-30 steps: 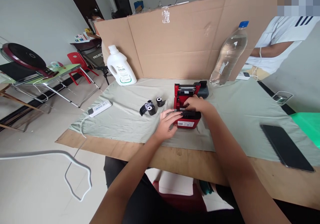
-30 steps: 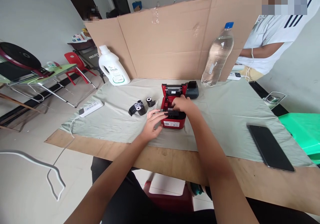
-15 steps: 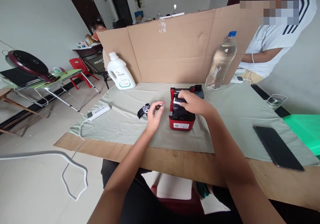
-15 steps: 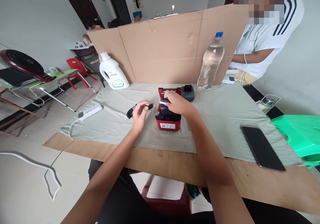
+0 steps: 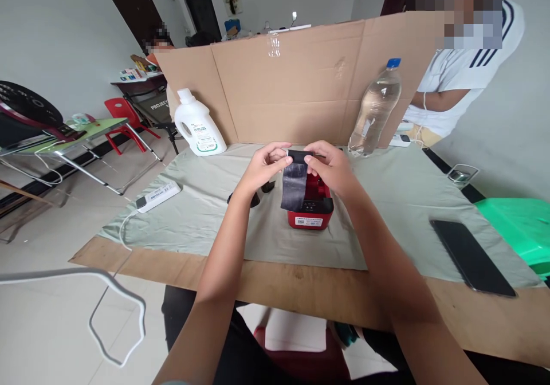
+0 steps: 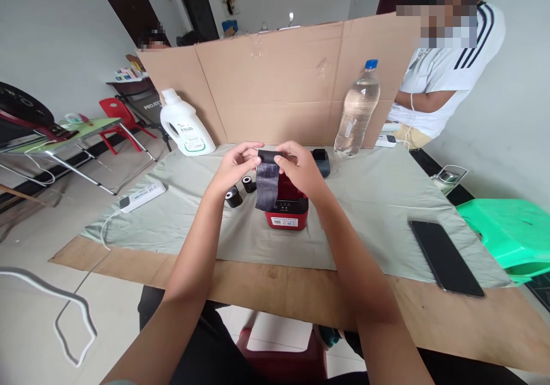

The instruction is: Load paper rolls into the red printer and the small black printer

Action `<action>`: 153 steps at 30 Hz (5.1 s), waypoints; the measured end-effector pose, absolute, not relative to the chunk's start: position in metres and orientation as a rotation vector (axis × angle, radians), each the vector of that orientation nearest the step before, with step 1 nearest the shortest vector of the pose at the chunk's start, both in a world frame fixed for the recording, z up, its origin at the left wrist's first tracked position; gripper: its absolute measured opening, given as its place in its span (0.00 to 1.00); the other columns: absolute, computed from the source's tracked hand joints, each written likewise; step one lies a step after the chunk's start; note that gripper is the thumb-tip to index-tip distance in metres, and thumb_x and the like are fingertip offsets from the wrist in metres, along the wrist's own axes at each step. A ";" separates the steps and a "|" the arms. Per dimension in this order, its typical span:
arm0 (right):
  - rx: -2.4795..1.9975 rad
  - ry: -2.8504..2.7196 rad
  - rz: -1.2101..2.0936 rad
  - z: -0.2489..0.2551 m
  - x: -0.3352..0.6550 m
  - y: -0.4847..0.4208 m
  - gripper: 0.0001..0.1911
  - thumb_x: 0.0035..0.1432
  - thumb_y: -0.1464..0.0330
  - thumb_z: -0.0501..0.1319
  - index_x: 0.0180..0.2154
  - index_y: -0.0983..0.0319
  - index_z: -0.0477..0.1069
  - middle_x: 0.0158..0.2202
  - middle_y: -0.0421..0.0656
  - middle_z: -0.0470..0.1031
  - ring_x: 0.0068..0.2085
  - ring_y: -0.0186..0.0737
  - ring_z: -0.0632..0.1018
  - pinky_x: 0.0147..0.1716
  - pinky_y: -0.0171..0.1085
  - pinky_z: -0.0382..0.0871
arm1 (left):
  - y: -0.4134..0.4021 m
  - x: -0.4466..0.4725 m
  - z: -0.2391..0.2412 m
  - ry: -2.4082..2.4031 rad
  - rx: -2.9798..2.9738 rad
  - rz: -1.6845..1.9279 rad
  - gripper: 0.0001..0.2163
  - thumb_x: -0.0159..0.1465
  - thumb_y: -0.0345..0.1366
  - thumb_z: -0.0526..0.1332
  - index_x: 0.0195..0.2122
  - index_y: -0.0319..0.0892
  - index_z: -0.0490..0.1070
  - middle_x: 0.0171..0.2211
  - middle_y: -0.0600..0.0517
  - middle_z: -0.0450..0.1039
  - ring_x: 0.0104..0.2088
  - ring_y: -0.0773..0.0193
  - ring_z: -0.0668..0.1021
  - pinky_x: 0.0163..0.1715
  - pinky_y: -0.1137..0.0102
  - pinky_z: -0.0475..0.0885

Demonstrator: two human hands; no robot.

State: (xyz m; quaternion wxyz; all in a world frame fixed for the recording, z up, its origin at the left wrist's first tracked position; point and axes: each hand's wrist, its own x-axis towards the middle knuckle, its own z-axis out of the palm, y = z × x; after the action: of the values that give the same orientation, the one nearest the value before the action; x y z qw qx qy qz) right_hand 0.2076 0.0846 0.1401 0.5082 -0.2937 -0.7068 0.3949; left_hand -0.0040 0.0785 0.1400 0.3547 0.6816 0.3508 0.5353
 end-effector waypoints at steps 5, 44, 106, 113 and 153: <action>-0.738 -1.628 0.912 0.142 0.205 0.082 0.12 0.61 0.59 0.65 0.43 0.59 0.73 0.37 0.40 0.77 0.36 0.37 0.76 0.40 0.40 0.72 | 0.075 -0.006 0.144 0.932 1.809 1.383 0.22 0.57 0.52 0.74 0.45 0.42 0.80 0.35 0.50 0.81 0.37 0.63 0.82 0.38 0.70 0.77; -0.754 -1.372 1.104 0.108 0.154 0.055 0.16 0.59 0.63 0.62 0.49 0.56 0.67 0.48 0.43 0.74 0.30 0.32 0.75 0.23 0.33 0.70 | 0.059 -0.040 0.170 1.379 1.867 1.466 0.16 0.56 0.34 0.73 0.46 0.43 0.77 0.38 0.51 0.78 0.38 0.64 0.79 0.40 0.69 0.75; -0.764 -2.243 0.650 0.147 0.212 0.055 0.16 0.64 0.65 0.62 0.52 0.60 0.78 0.38 0.41 0.79 0.35 0.40 0.73 0.35 0.38 0.63 | 0.023 -0.012 0.193 1.450 2.119 0.605 0.17 0.64 0.48 0.66 0.25 0.42 0.67 0.19 0.57 0.59 0.22 0.70 0.64 0.25 0.71 0.54; -1.092 -2.510 0.443 0.140 0.230 0.068 0.11 0.60 0.72 0.61 0.43 0.61 0.78 0.39 0.46 0.81 0.38 0.45 0.77 0.36 0.40 0.64 | 0.067 0.012 0.148 1.420 1.931 0.395 0.24 0.65 0.57 0.61 0.21 0.43 0.68 0.20 0.53 0.64 0.21 0.67 0.66 0.27 0.68 0.58; -1.216 -2.561 0.682 0.140 0.256 0.094 0.17 0.55 0.68 0.64 0.46 0.57 0.83 0.43 0.46 0.79 0.41 0.47 0.77 0.42 0.43 0.69 | 0.017 0.021 0.189 1.226 2.339 0.434 0.08 0.63 0.41 0.63 0.32 0.46 0.82 0.35 0.51 0.80 0.35 0.61 0.77 0.35 0.69 0.67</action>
State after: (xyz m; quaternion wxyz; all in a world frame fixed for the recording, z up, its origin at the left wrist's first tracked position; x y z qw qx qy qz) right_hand 0.2563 0.0937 0.1404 0.1124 -0.4144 -0.8727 0.2323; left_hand 0.0212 0.0171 0.1893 0.2304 0.8504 0.4459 0.1576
